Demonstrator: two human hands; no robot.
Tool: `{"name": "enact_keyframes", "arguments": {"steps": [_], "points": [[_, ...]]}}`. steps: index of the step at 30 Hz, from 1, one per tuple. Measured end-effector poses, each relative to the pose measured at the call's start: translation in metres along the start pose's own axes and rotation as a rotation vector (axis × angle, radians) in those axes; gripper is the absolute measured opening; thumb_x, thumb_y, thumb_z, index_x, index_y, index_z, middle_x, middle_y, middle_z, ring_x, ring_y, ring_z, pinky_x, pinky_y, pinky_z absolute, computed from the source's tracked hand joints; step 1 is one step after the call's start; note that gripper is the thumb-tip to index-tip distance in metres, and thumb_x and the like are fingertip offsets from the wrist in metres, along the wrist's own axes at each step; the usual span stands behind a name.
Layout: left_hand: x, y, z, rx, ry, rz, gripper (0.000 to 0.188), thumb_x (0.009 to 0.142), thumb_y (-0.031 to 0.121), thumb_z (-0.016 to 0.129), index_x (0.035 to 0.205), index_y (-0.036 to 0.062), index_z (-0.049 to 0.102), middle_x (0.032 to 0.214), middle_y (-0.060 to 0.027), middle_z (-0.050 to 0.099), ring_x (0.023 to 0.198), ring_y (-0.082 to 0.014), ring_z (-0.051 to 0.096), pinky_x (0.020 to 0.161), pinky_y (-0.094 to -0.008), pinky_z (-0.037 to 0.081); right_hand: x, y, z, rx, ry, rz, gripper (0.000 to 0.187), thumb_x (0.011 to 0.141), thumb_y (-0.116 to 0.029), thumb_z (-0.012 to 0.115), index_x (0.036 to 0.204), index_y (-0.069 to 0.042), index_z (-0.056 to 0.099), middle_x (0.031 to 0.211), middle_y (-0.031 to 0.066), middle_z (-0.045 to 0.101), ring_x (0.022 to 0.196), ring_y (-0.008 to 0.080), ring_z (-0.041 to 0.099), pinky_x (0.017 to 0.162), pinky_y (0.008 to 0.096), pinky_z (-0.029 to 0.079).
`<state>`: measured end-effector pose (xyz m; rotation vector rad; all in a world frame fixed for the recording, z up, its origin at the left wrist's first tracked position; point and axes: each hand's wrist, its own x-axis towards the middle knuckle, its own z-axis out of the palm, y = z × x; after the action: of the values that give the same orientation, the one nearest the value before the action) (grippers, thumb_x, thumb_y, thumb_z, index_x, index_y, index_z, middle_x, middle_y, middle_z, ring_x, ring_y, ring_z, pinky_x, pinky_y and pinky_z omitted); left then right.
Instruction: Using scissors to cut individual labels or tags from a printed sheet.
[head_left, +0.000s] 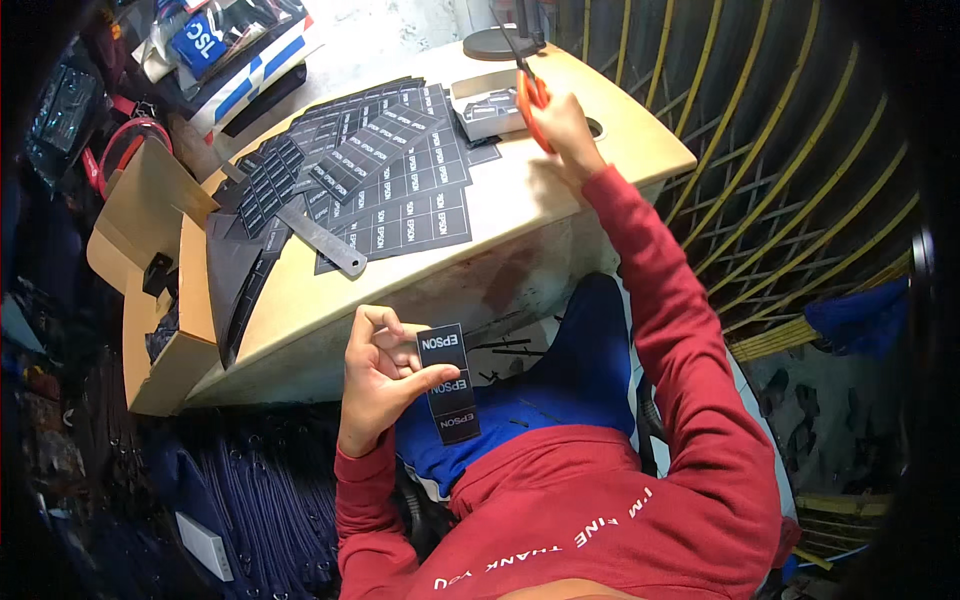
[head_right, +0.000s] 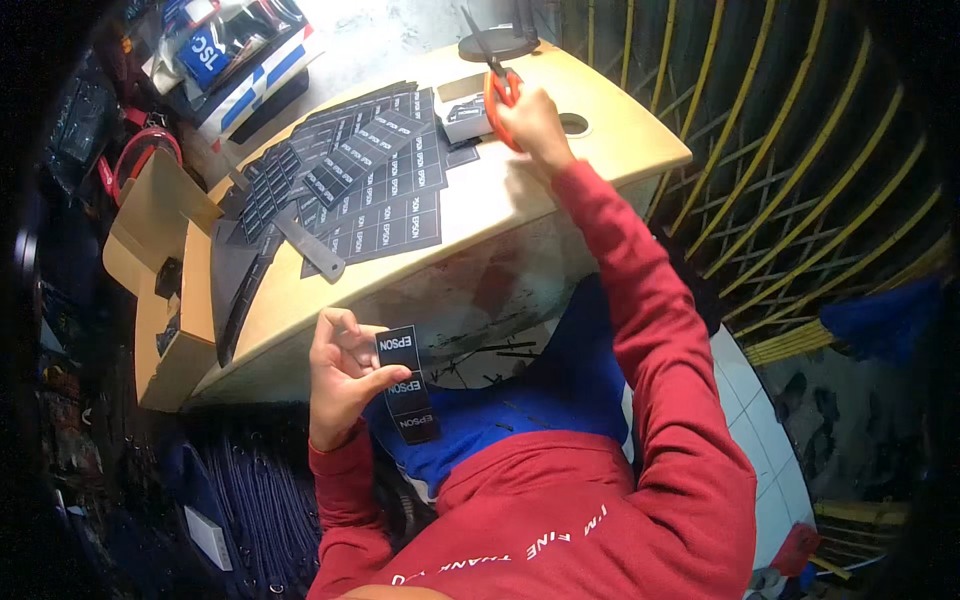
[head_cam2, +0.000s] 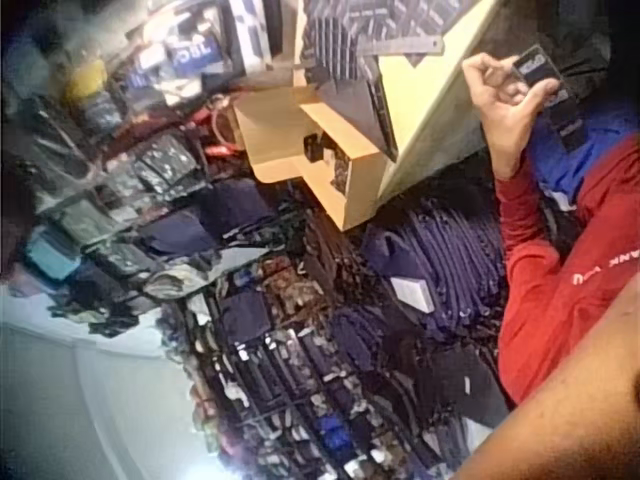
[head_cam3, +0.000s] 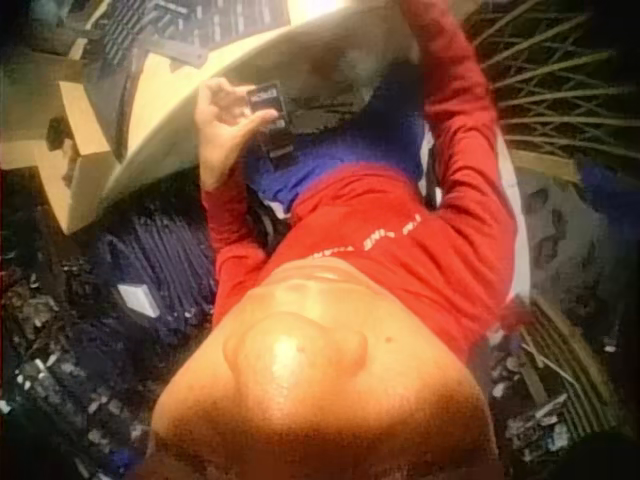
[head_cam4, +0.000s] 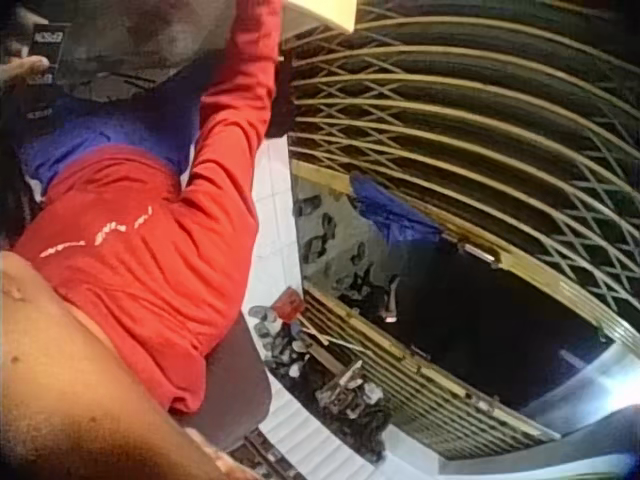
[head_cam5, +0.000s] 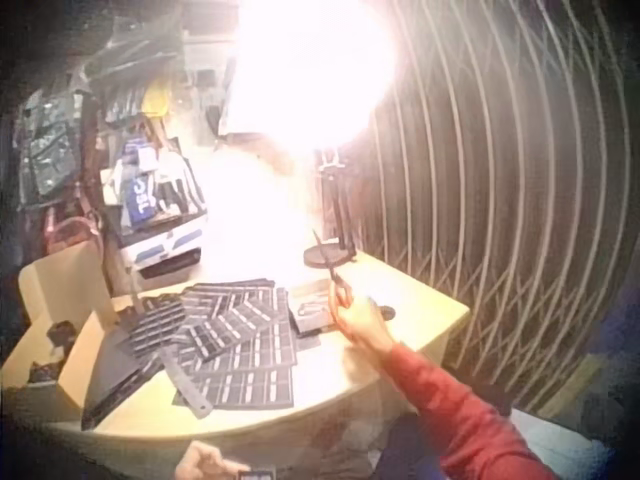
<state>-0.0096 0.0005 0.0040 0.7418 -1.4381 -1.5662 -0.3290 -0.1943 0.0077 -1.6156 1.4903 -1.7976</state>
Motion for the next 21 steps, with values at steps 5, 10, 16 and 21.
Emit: {"name": "enact_keyframes", "arguments": {"steps": [5,10,16,21], "points": [[-0.001,0.004,0.006,0.242,0.160,0.082,0.029,0.068,-0.007,0.077,0.072,0.0056,0.051,0.076,0.0014,0.053,0.063,-0.0025,0.049,0.056,-0.0163,0.039,-0.120,-0.069,-0.014,0.334,-0.454,0.190,0.022,0.088,-0.021,0.064,0.081,0.000,0.061,0.074,-0.0015,0.057,0.070,0.0044,0.052,0.063,0.0214,0.044],[0.006,0.005,0.009,0.280,0.111,0.181,0.020,0.072,-0.010,0.073,0.083,-0.0006,0.060,0.077,-0.0003,0.060,0.066,-0.0015,0.054,0.056,-0.0153,0.043,-0.210,-0.114,-0.002,0.677,-0.543,0.472,0.015,0.084,-0.007,0.067,0.094,0.003,0.063,0.081,-0.0002,0.061,0.077,0.0053,0.057,0.072,0.0216,0.048],[0.007,-0.002,0.010,0.240,0.099,0.222,0.025,0.074,-0.009,0.072,0.095,-0.0033,0.062,0.091,-0.0025,0.055,0.072,-0.0021,0.054,0.060,-0.0177,0.047,-0.234,-0.118,0.013,0.693,-0.478,0.545,0.013,0.082,-0.004,0.069,0.092,0.000,0.063,0.079,-0.0010,0.062,0.073,0.0038,0.055,0.065,0.0192,0.045],[0.005,-0.008,0.012,0.157,0.056,0.188,0.034,0.075,-0.010,0.071,0.107,-0.0037,0.060,0.096,-0.0026,0.053,0.076,-0.0037,0.055,0.066,-0.0194,0.050,-0.227,-0.123,0.017,0.614,-0.337,0.445,0.007,0.083,-0.002,0.067,0.089,-0.001,0.063,0.075,-0.0024,0.060,0.068,0.0017,0.052,0.060,0.0172,0.041]]}}
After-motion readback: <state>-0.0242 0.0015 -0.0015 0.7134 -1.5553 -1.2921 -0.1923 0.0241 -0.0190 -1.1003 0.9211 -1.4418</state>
